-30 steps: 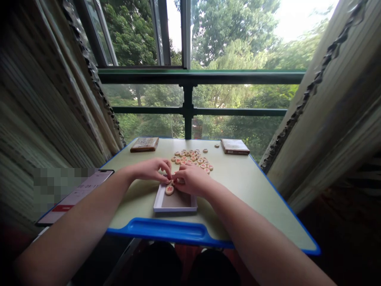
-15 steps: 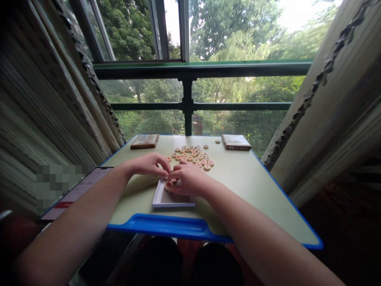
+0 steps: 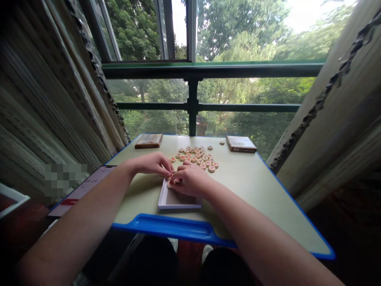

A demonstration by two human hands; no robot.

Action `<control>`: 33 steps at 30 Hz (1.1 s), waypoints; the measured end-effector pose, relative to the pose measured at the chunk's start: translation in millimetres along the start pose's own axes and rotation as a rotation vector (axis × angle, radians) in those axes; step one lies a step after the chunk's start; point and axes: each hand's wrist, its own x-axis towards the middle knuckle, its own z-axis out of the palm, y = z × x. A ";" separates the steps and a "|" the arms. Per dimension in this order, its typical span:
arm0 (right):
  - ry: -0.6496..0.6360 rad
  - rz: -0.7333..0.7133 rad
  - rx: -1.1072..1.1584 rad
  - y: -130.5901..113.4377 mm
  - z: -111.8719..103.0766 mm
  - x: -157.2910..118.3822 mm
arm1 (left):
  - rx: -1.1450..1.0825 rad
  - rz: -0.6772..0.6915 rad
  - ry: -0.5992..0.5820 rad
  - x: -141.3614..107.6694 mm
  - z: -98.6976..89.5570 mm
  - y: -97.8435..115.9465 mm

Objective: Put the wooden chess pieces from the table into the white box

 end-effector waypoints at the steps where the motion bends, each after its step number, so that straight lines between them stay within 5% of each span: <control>1: 0.003 0.006 -0.001 -0.2 0.0 0.2 | -0.007 -0.007 -0.001 -0.1 0.0 0.2; 33: -0.039 0.233 -0.034 0.6 -9.8 -2.7 | -0.023 -0.045 0.025 -0.7 -0.9 1.6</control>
